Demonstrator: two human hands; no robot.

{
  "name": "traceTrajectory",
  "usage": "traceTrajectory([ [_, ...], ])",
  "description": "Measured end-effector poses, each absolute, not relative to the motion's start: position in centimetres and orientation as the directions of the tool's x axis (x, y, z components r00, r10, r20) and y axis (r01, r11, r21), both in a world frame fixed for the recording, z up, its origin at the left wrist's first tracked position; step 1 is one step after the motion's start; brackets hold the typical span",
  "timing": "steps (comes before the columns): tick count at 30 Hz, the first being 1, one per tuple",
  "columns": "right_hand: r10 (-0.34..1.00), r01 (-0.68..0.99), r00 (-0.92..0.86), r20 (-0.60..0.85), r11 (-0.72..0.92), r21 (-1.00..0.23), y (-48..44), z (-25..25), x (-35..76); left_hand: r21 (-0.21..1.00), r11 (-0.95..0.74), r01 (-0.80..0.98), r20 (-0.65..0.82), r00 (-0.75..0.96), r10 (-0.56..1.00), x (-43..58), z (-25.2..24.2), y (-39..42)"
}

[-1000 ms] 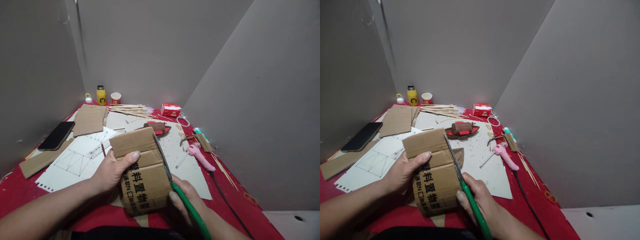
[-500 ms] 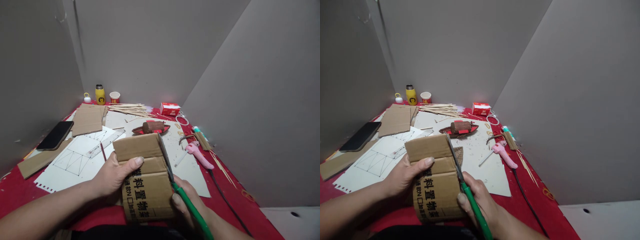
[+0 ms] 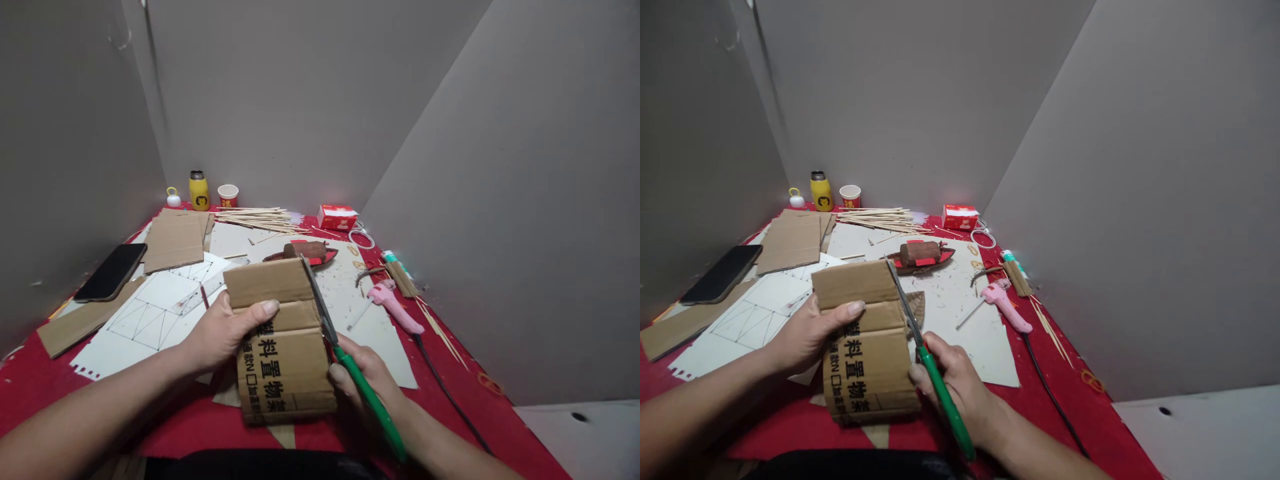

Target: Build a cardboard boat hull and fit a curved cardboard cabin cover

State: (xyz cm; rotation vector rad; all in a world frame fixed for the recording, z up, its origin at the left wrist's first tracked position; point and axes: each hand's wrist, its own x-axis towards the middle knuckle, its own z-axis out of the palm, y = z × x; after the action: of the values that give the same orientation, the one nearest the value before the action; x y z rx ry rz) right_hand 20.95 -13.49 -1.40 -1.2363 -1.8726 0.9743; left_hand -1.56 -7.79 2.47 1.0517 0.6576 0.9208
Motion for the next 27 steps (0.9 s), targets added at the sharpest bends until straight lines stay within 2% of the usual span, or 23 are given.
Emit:
traceTrajectory([
  [7,0.955,0.408,-0.284,0.089,0.204,-0.890,-11.3,-0.9,20.0,0.930,0.242,-0.277,-0.102,0.439,0.893,-2.9,2.3,-4.7],
  [14,0.956,0.451,-0.292,0.021,0.157,-0.879,-9.5,0.9,19.2,0.893,0.370,-0.255,-0.235,0.437,0.868,-5.1,2.2,-1.3],
  [27,0.946,0.448,-0.325,-0.016,0.139,-0.883,-7.3,1.9,16.8,0.875,0.376,-0.306,-0.235,0.411,0.881,-5.8,1.0,0.1],
])
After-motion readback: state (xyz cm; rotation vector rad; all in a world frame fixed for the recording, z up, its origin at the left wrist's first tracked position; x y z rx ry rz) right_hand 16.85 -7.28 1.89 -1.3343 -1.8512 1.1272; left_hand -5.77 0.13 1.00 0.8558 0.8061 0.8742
